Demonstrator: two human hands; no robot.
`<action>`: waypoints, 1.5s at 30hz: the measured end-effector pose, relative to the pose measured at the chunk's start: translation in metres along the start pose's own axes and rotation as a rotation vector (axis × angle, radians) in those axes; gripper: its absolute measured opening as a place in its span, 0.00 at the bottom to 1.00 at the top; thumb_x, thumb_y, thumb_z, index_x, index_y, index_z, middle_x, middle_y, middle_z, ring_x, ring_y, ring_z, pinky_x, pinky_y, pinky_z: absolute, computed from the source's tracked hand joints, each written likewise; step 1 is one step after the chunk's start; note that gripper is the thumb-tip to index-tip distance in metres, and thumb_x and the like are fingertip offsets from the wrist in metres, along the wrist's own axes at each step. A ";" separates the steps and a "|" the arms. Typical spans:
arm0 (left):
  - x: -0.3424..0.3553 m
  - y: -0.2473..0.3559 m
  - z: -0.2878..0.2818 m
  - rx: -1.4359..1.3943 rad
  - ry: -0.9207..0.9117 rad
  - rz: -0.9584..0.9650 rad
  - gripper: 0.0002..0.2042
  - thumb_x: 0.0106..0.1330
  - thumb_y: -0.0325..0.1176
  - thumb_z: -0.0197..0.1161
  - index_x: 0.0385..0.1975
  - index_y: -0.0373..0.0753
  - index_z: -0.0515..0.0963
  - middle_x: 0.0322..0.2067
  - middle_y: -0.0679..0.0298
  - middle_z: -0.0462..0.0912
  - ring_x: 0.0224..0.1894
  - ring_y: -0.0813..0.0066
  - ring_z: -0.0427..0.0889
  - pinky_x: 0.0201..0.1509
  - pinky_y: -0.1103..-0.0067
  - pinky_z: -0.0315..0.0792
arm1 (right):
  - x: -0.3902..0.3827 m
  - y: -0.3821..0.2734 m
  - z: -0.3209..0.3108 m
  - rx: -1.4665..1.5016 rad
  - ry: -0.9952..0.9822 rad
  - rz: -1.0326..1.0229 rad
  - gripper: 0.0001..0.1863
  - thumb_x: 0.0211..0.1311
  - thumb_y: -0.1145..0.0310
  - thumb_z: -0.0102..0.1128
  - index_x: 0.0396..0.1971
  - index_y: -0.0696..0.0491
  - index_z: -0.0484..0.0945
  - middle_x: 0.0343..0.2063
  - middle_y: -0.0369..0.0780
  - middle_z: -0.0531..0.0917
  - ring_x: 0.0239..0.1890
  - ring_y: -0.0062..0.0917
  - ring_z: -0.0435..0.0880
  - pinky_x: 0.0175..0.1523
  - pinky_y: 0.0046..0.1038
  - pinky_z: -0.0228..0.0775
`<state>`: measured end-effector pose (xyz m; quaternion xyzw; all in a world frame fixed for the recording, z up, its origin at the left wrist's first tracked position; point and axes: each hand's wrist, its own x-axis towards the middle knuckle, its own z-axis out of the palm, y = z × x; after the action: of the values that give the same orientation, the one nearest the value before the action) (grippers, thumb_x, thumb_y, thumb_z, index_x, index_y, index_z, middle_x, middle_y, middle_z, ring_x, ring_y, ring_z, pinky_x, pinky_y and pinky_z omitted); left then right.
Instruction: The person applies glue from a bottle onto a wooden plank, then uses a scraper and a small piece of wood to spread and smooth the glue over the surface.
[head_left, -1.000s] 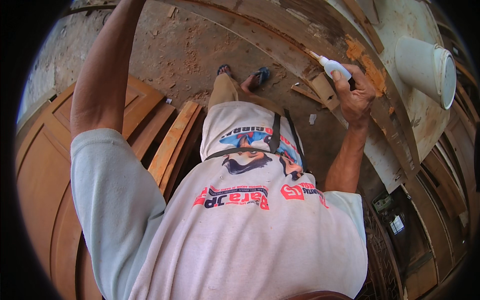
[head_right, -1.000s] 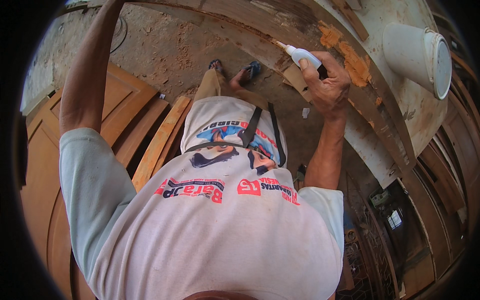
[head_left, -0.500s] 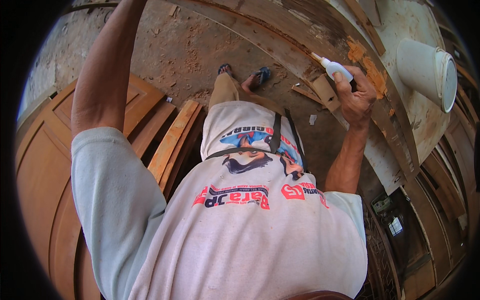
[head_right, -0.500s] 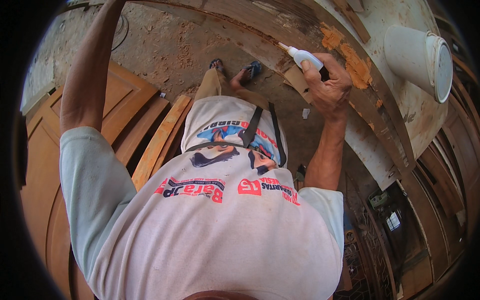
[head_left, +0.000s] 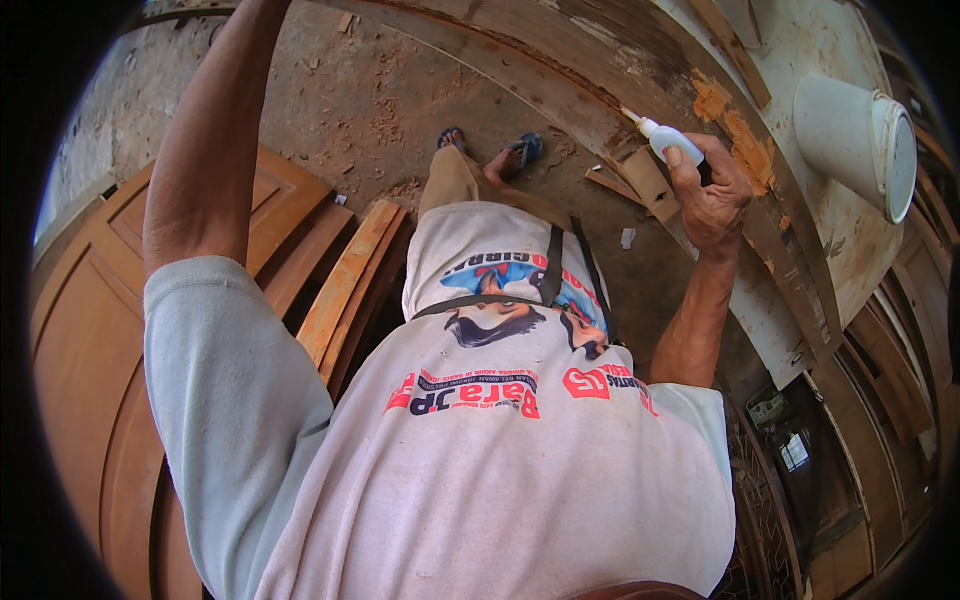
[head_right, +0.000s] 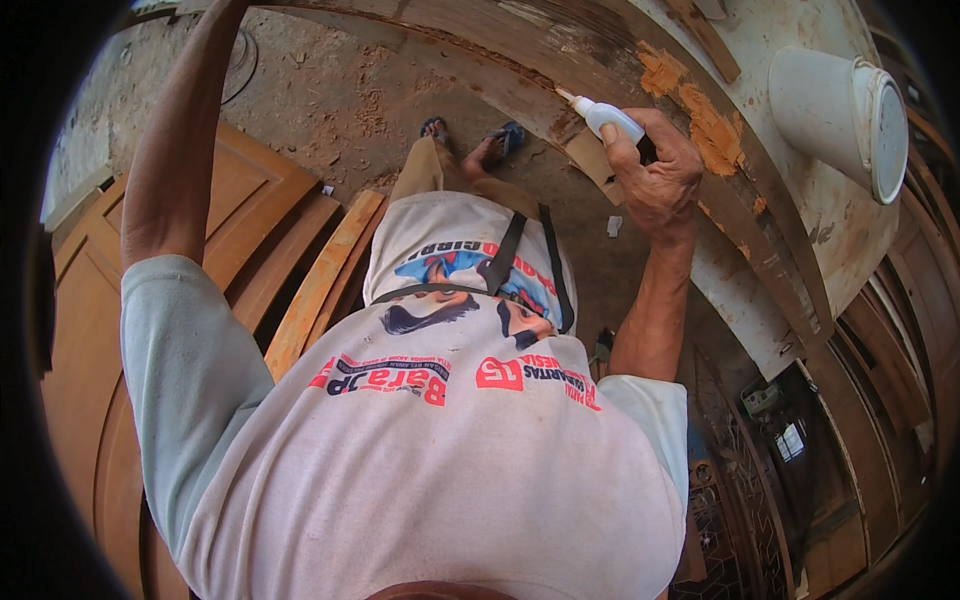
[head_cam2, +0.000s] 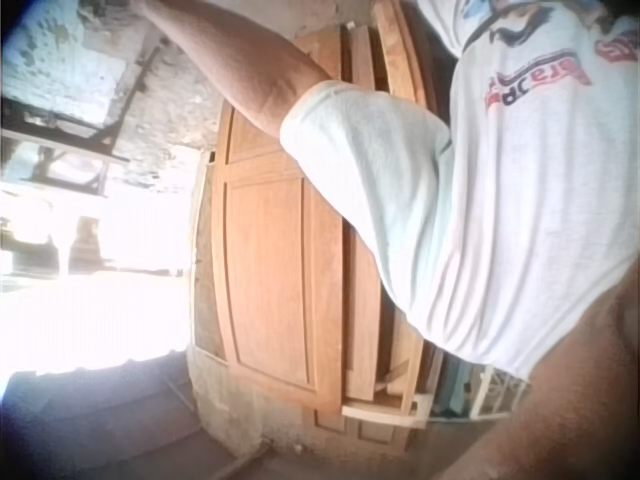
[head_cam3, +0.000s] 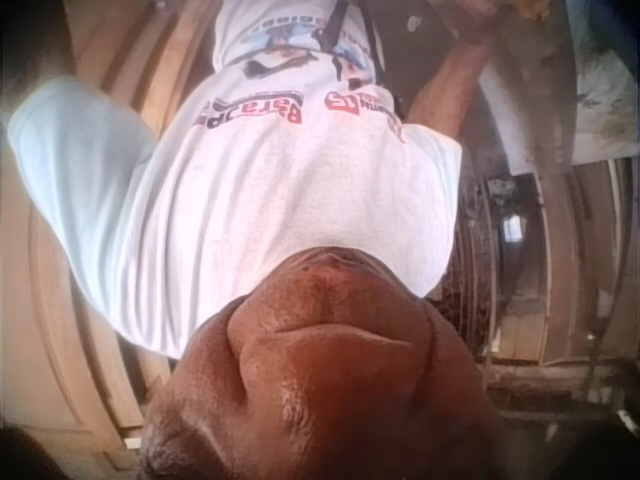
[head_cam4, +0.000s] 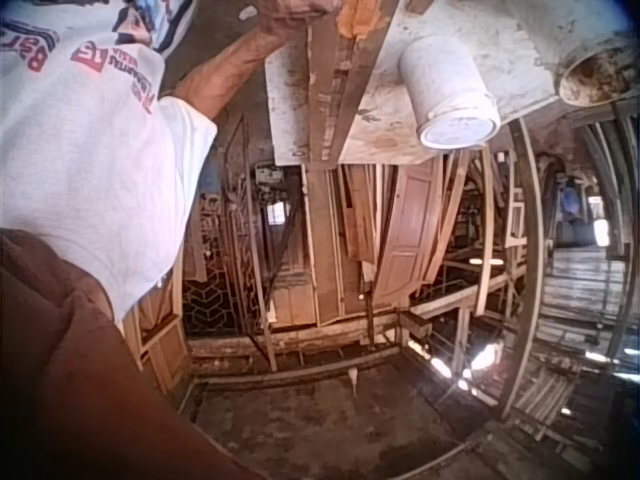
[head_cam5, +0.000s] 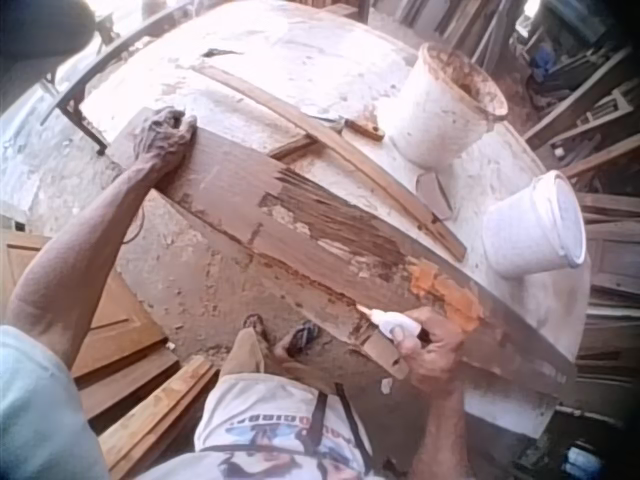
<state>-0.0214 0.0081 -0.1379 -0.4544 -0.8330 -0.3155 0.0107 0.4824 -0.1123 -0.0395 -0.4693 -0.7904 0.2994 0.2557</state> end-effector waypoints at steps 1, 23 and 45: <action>0.000 0.001 -0.001 0.007 -0.003 -0.001 0.24 0.70 0.56 0.58 0.50 0.43 0.86 0.50 0.52 0.87 0.56 0.52 0.83 0.64 0.58 0.71 | 0.000 0.000 -0.001 -0.002 -0.004 0.005 0.09 0.67 0.68 0.69 0.39 0.58 0.86 0.27 0.33 0.84 0.29 0.14 0.78 0.33 0.21 0.71; 0.000 -0.008 -0.004 0.031 0.039 0.023 0.24 0.70 0.56 0.58 0.50 0.42 0.86 0.52 0.52 0.87 0.58 0.52 0.82 0.66 0.58 0.70 | -0.008 -0.010 -0.005 0.002 0.036 0.053 0.08 0.67 0.69 0.68 0.39 0.59 0.86 0.27 0.33 0.83 0.29 0.14 0.77 0.34 0.22 0.71; -0.001 -0.010 -0.005 0.031 0.021 0.028 0.25 0.70 0.56 0.58 0.51 0.42 0.86 0.49 0.50 0.88 0.55 0.51 0.84 0.62 0.60 0.74 | -0.013 -0.005 -0.011 0.032 0.014 0.035 0.08 0.67 0.70 0.68 0.39 0.59 0.86 0.28 0.31 0.83 0.29 0.12 0.76 0.35 0.20 0.69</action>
<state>-0.0297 0.0014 -0.1392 -0.4627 -0.8310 -0.3072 0.0307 0.4926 -0.1235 -0.0303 -0.4809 -0.7754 0.3132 0.2635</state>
